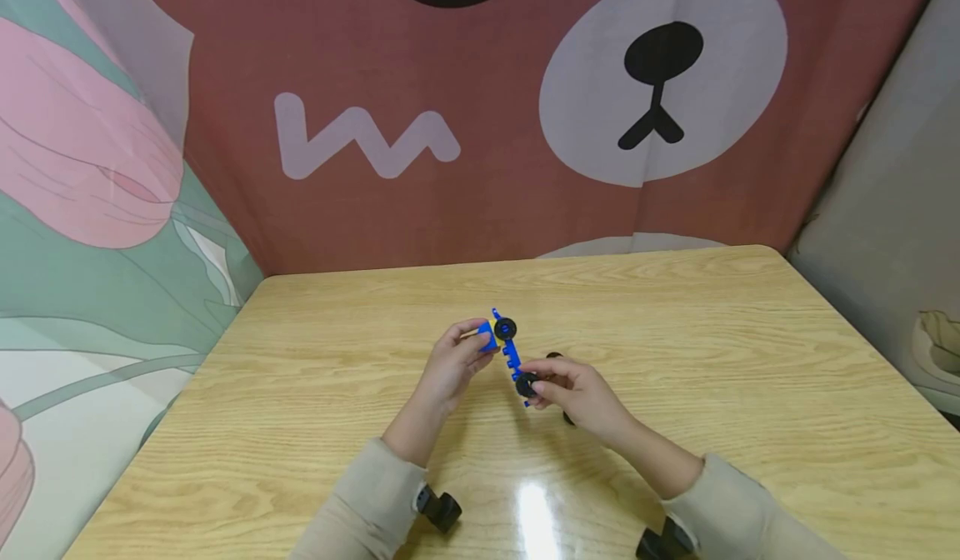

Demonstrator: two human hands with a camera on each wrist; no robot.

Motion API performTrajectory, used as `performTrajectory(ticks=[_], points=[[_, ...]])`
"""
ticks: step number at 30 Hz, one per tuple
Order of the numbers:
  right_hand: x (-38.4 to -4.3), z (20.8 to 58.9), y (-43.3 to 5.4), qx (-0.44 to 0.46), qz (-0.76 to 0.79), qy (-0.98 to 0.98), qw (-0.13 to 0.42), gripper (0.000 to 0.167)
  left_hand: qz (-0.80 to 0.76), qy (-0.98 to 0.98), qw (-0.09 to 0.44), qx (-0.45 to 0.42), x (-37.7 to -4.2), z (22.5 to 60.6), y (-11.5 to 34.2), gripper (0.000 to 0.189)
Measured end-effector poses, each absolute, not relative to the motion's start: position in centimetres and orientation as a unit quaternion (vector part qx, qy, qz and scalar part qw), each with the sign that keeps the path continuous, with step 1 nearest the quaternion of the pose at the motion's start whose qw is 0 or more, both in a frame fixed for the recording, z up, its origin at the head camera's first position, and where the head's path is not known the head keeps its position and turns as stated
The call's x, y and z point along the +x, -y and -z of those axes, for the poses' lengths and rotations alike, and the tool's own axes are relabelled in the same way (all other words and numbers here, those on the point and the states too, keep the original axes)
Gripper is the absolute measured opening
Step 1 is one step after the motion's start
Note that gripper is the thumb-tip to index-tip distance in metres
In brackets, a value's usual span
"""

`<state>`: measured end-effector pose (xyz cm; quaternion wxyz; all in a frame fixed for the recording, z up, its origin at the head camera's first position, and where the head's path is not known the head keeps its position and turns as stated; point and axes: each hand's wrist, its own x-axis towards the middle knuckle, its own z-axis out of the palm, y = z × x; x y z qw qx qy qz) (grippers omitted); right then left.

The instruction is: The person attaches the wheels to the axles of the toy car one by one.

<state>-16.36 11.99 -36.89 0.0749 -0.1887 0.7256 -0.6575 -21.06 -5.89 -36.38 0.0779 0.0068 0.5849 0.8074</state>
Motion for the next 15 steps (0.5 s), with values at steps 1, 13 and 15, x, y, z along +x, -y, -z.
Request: performTrajectory(ticks=[1,13,15], points=[[-16.36,36.87,-11.98,-0.187,0.656,-0.727,0.076,0.028,-0.805,-0.587,0.078,0.008,-21.06,36.39,5.88,0.029],[-16.4,37.03,-11.93,-0.166,0.648,-0.738,0.083,0.027,-0.798,-0.596,0.088,0.011,-21.04,36.5,5.94,0.032],[-16.41,37.08,-11.9,-0.164,0.644,-0.742,0.084,0.027,-0.797,-0.597,0.087,0.01,-21.04,36.5,5.97,0.032]])
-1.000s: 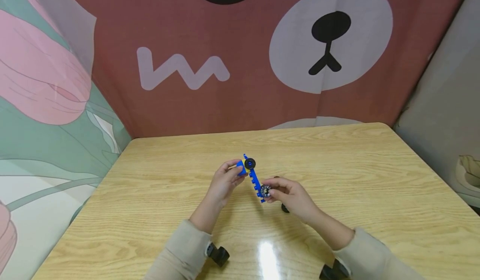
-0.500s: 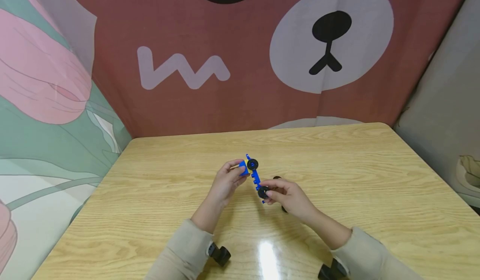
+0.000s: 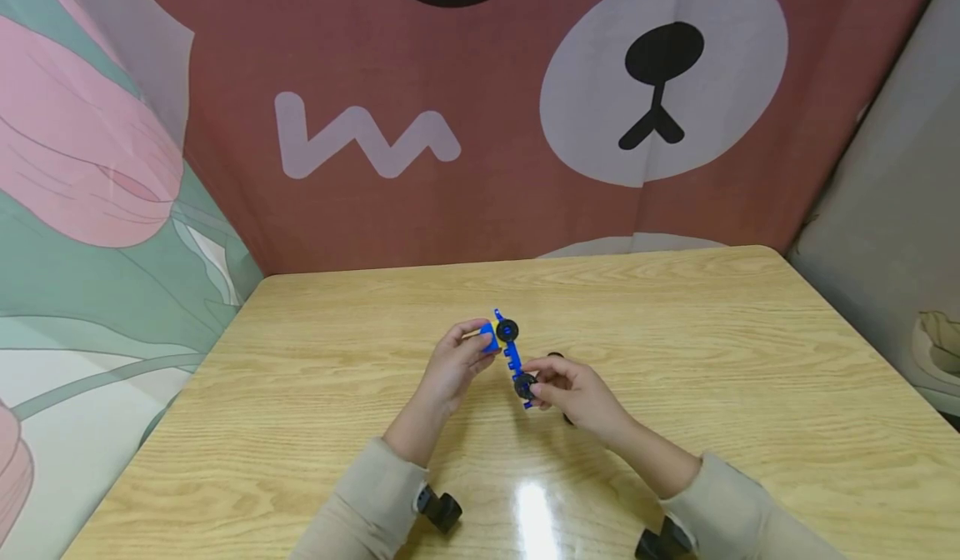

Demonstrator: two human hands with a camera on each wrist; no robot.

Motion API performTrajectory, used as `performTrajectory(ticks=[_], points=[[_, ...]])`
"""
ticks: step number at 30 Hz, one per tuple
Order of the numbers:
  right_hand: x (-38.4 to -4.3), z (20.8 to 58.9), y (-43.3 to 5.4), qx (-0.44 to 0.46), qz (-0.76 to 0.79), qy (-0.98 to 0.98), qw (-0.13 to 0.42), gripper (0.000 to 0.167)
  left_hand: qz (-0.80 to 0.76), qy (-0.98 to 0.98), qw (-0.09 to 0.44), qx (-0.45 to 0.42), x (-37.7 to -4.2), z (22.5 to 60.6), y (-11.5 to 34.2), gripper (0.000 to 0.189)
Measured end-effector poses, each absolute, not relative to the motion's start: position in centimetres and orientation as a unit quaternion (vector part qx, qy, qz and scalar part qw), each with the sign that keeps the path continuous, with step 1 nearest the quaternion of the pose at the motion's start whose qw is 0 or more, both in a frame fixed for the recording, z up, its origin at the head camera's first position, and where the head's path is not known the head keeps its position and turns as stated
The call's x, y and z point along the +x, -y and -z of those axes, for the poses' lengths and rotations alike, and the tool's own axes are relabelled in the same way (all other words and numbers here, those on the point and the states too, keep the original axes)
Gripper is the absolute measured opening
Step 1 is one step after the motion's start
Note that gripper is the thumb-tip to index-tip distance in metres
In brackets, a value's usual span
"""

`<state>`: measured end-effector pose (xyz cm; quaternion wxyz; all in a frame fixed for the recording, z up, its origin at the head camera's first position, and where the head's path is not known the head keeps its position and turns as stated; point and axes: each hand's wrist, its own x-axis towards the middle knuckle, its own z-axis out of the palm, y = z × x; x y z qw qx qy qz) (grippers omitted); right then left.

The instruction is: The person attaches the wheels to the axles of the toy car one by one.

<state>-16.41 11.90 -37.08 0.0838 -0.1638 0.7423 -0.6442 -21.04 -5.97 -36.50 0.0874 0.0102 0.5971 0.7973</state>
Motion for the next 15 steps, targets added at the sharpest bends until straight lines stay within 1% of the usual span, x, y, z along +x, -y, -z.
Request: performTrajectory(ticks=[7,15], points=[[-16.41,37.32,-11.81,-0.152,0.643,-0.746,0.085,0.022,-0.796,-0.598,0.088,0.008,-21.07,36.55,6.06,0.032],[-16.37,37.38,-11.75,-0.153,0.653,-0.735,0.099,0.025,-0.81,-0.581,0.085,0.012,-21.05,36.63,6.02,0.031]])
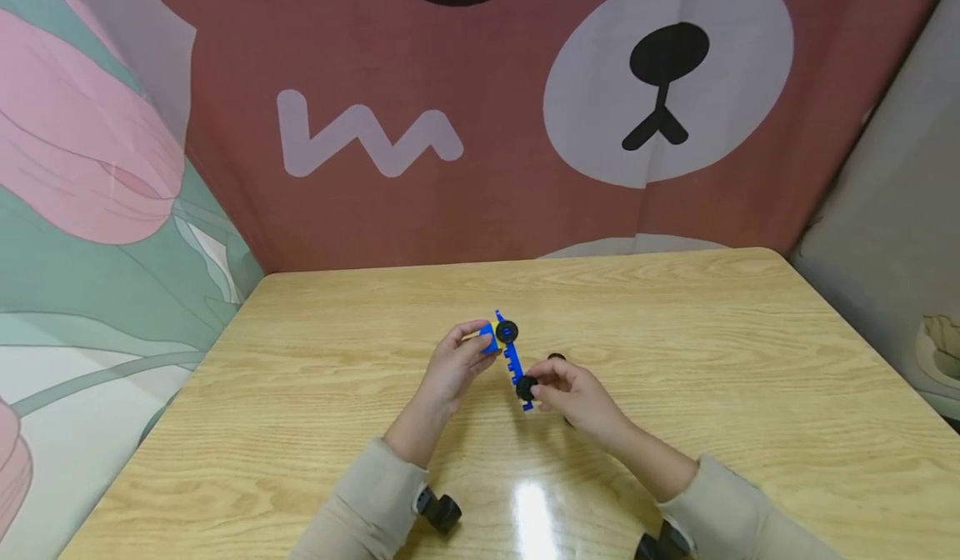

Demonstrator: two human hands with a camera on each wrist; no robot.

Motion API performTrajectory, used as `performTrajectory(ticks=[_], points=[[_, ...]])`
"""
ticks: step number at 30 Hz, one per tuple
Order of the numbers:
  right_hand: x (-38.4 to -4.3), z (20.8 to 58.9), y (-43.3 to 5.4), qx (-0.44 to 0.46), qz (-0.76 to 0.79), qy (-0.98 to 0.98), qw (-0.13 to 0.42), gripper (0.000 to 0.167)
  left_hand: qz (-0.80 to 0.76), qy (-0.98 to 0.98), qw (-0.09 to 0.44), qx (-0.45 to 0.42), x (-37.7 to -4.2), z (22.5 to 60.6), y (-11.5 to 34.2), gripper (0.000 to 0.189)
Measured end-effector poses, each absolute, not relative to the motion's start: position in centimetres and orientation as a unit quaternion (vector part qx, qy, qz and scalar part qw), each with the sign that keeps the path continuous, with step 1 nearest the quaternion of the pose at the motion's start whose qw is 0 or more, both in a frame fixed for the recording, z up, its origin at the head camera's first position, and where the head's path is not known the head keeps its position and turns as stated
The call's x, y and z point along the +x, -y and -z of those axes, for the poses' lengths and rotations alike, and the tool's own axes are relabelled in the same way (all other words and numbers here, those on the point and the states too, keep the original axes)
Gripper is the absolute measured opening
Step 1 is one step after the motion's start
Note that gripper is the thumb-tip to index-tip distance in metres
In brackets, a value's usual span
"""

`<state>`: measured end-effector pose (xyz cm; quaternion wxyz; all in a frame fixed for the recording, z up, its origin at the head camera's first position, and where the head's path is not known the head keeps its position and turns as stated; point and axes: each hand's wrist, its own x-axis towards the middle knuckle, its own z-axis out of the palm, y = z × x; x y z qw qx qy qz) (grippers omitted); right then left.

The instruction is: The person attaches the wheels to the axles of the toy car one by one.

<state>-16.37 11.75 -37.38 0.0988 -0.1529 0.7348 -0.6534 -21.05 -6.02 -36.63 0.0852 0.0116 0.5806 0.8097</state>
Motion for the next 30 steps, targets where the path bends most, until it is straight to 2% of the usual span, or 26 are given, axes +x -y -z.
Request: performTrajectory(ticks=[12,22,25,30], points=[[-16.36,38.04,-11.39,-0.137,0.705,-0.681,0.145,0.03,-0.817,-0.572,0.071,-0.002,-21.05,36.79,5.57,0.028],[-16.43,38.23,-11.28,-0.13,0.724,-0.663,0.141,0.03,-0.8,-0.597,0.062,0.001,-20.93,37.14,5.35,0.032],[-16.49,38.16,-11.32,-0.129,0.723,-0.664,0.138,0.031,-0.789,-0.61,0.072,0.019,-20.75,36.99,5.42,0.04],[-16.56,37.96,-11.36,-0.131,0.718,-0.67,0.131,0.031,-0.758,-0.638,0.113,0.076,-20.33,36.77,5.77,0.063]])
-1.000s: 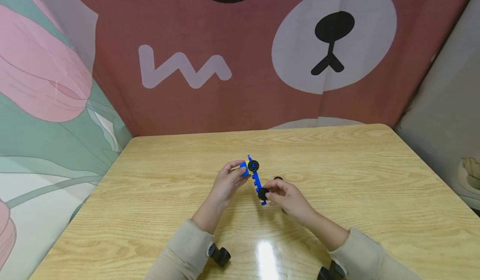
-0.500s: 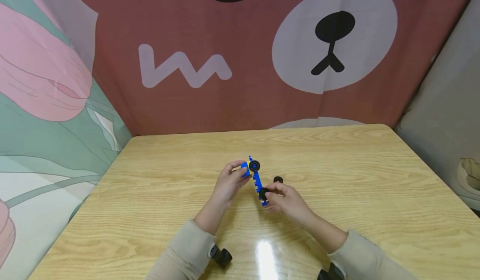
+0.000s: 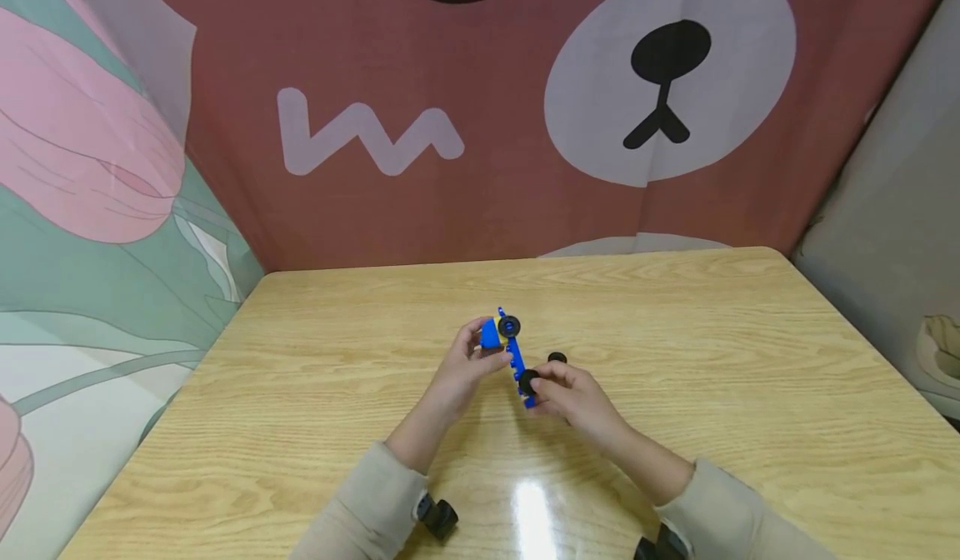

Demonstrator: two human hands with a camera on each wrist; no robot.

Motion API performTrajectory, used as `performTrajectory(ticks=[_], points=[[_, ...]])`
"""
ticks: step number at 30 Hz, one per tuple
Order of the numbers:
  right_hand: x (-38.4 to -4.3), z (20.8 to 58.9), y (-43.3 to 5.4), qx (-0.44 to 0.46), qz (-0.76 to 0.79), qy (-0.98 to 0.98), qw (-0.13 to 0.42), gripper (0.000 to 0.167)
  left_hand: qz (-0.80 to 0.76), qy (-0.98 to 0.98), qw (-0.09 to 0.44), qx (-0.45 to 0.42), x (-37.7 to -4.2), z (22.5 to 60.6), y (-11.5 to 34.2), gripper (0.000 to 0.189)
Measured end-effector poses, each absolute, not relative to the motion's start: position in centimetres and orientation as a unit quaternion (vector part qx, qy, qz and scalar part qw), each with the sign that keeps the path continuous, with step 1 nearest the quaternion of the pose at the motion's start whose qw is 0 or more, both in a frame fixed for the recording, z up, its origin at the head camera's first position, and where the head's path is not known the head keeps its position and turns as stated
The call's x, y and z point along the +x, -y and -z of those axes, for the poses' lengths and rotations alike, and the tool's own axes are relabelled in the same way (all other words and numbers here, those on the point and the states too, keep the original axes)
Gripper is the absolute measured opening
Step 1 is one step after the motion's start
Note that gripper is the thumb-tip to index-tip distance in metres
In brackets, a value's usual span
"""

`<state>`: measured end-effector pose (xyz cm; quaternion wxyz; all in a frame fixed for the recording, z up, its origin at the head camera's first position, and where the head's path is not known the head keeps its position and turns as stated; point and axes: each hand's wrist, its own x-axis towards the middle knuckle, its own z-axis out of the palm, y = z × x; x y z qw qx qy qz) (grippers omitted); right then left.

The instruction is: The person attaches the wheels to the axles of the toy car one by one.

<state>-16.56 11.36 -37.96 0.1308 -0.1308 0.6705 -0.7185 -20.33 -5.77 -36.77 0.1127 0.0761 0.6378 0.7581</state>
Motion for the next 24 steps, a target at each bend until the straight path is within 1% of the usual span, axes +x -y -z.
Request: performTrajectory(ticks=[5,9,14,24], points=[[-16.51,37.6,-11.29,-0.124,0.722,-0.669,0.123,0.03,-0.743,-0.644,0.146,0.109,-19.94,36.71,5.88,0.078],[-16.41,37.44,-11.15,-0.127,0.731,-0.66,0.124,0.032,-0.742,-0.641,0.165,0.107,-19.67,36.67,5.78,0.086],[-16.28,37.39,-11.15,-0.136,0.733,-0.655,0.122,0.034,-0.76,-0.615,0.179,0.109,-19.67,36.82,5.77,0.086],[-16.4,37.45,-11.4,-0.159,0.72,-0.666,0.113,0.034,-0.766,-0.609,0.175,0.11,-19.68,36.99,5.83,0.083]])
